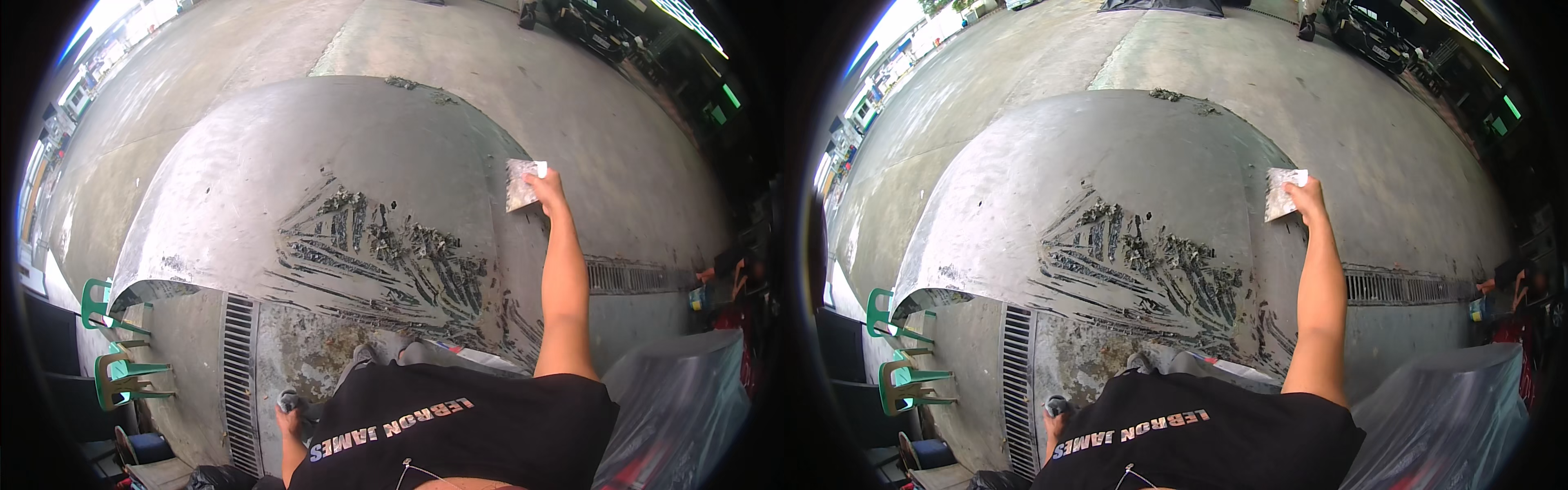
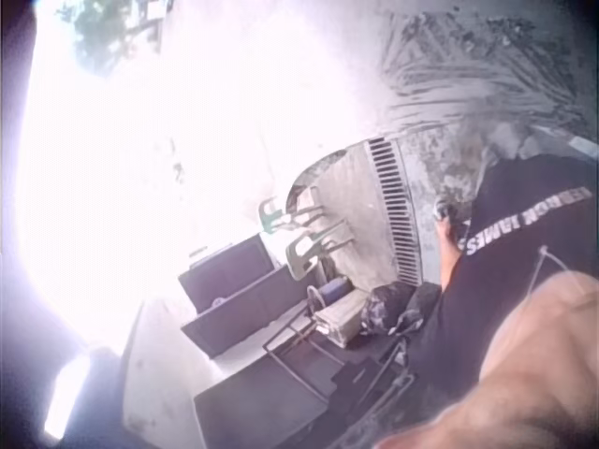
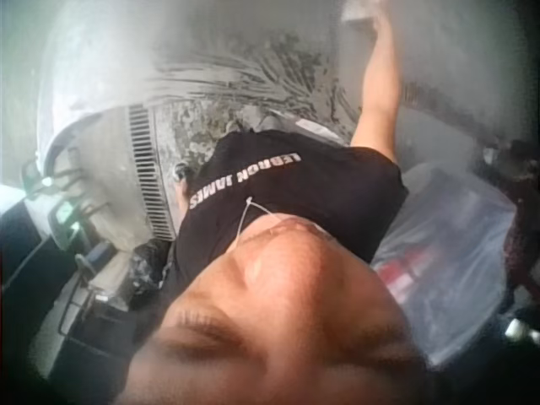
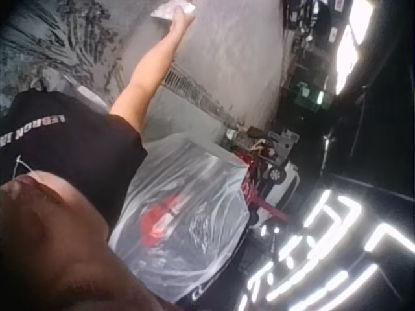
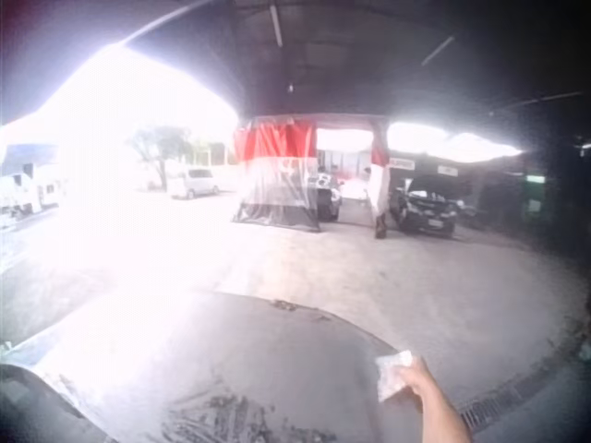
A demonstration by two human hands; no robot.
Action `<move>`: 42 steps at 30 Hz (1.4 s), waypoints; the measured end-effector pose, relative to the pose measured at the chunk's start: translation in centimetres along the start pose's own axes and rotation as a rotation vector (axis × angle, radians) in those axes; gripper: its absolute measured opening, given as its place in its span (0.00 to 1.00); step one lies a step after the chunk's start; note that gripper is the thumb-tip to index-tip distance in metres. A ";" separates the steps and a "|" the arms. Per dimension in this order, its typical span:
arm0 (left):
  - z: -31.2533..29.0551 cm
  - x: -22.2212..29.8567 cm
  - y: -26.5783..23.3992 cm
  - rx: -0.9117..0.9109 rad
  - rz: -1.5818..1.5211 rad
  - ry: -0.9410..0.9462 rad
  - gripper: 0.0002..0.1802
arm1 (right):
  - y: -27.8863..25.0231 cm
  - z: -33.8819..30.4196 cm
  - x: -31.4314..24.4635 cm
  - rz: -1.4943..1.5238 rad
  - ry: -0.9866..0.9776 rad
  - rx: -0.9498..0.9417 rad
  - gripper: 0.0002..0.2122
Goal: The person uses a scraper to remove old paint from a curved metal car part. They repeatedly scrape the surface to lift and remove paint flakes, working across different sections of the part.
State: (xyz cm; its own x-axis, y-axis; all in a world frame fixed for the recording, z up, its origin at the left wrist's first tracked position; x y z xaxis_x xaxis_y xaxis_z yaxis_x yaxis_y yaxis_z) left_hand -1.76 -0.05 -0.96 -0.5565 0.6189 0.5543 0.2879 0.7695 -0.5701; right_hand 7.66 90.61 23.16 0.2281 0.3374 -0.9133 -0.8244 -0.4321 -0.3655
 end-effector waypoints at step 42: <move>-3.6 -1.4 -3.0 0.038 0.006 -0.077 0.30 | 9.3 5.3 -5.3 0.054 -0.184 -0.356 0.13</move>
State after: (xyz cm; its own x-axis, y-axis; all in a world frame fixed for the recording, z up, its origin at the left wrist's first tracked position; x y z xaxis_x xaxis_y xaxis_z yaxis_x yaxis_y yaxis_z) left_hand 0.94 -2.62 2.17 -0.6136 0.6084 0.5034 0.2624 0.7584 -0.5966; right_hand -3.95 89.29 25.54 0.0662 0.4360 -0.8975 -0.5942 -0.7054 -0.3865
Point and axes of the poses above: each hand's wrist, its own z-axis towards the middle knuckle, its own y-axis out of the palm, x = y × z, the point moved 2 cm from there along z, towards the middle knuckle, and after that the axes turned 12 degrees about -y, right-handed, at the moved point
